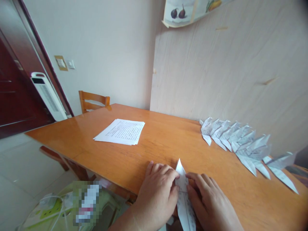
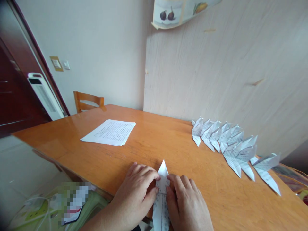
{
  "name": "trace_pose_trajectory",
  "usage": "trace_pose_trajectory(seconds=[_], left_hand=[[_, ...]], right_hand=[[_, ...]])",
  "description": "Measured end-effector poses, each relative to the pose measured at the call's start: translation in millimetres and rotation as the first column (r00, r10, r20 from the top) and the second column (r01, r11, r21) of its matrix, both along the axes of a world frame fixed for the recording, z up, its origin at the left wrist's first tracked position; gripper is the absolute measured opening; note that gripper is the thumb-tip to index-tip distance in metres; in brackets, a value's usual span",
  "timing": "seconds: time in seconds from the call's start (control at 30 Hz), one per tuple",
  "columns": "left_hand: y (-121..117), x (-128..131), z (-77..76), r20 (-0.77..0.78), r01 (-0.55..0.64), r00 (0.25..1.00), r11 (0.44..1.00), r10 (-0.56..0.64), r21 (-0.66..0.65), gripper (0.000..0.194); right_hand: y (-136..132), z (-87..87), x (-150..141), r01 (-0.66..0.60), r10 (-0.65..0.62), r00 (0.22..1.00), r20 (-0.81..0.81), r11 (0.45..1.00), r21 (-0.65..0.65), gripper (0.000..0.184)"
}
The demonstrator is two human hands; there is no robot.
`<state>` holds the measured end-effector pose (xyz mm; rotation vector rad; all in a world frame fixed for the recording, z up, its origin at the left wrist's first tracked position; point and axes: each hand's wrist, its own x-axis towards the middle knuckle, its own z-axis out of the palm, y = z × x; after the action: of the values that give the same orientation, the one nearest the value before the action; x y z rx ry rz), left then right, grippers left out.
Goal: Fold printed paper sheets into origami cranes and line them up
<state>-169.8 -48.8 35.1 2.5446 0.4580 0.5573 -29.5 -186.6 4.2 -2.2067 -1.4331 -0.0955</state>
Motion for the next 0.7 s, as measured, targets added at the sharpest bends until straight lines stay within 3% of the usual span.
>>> trace_pose_trajectory(seconds=[0.4,0.7], left_hand=[[2,-2,-1.9,0.028,0.058,0.998,0.998,-0.057,-0.036,0.025],[3,-3,-2.4,-0.002,0.025,1.0,0.998,-0.025,-0.056,0.039]], right_hand=[[1,5.9,-7,0.049,-0.044,0.992,-0.118,0.998,0.039,0.02],[9,19.3,8,0.092,-0.082,0.934,-0.347,0.996,0.013,0.021]])
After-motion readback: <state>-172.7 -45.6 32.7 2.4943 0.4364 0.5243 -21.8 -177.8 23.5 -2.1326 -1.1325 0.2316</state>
